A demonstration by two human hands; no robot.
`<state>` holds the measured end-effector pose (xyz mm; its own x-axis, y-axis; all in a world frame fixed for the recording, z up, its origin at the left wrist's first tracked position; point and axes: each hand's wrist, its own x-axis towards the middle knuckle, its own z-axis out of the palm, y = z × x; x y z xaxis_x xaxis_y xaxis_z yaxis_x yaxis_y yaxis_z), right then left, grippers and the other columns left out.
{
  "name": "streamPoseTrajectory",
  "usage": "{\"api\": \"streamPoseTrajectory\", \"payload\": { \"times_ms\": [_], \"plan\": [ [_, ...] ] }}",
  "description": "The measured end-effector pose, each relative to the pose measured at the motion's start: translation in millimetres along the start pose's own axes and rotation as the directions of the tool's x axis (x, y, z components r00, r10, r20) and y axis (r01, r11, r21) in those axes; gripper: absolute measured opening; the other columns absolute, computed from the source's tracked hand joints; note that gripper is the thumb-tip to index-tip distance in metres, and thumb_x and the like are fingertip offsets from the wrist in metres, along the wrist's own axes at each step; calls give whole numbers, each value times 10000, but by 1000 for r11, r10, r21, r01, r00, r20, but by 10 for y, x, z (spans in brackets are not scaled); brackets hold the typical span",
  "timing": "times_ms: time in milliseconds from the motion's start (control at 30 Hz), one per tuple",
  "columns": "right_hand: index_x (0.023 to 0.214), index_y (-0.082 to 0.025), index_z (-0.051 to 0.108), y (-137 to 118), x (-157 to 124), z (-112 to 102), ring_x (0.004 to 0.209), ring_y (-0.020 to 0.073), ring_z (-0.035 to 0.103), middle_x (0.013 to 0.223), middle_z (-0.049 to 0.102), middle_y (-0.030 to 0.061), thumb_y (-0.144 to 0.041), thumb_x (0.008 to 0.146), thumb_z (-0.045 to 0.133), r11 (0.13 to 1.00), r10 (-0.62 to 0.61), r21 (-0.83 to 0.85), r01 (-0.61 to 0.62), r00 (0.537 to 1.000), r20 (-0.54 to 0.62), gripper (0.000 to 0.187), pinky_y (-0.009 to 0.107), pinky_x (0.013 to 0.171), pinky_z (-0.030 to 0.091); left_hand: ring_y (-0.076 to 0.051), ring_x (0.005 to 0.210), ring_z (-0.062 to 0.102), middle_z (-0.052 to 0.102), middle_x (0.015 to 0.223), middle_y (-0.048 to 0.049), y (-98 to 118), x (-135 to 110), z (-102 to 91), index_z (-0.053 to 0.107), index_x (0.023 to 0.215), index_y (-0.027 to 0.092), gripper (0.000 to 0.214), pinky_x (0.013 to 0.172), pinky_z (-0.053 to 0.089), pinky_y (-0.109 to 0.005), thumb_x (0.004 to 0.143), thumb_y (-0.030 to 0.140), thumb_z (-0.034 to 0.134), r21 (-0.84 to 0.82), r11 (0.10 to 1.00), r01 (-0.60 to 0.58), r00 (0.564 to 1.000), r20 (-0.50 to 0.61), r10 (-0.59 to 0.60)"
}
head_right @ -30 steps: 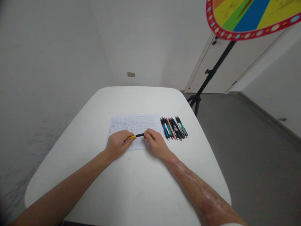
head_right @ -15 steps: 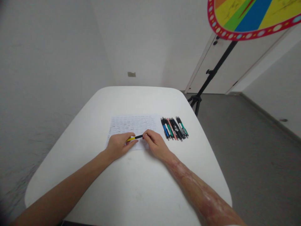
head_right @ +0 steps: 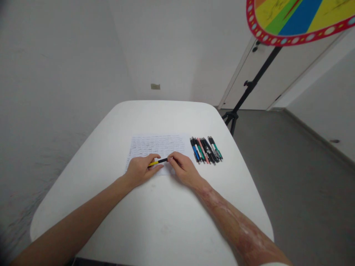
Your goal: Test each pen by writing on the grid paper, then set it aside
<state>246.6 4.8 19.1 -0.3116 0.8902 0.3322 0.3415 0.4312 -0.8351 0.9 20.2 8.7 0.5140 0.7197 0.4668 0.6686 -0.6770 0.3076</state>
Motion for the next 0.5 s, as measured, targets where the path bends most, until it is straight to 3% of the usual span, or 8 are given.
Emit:
{"api": "streamPoseTrajectory", "payload": {
  "times_ms": [200, 500],
  "plan": [
    [1024, -237, 704, 1, -6, -3, 864, 224, 647, 916, 723, 44, -369, 1098, 541, 1000, 2, -11, -3, 999, -47, 223, 374, 815, 488, -157, 703, 746, 822, 887, -25, 18, 8, -22, 761, 1078, 216, 414, 648, 488, -270, 1190, 449, 437, 4, 999, -37, 999, 1, 37],
    [1000, -233, 753, 57, -22, 7, 771, 207, 664, 895, 767, 41, -290, 1055, 574, 999, 25, -34, -33, 973, -231, 196, 362, 744, 518, -163, 701, 750, 819, 880, -32, 39, 18, -27, 751, 1077, 205, 369, 626, 492, -276, 1172, 448, 490, -1, 1000, -28, 998, -47, 28]
  ]
}}
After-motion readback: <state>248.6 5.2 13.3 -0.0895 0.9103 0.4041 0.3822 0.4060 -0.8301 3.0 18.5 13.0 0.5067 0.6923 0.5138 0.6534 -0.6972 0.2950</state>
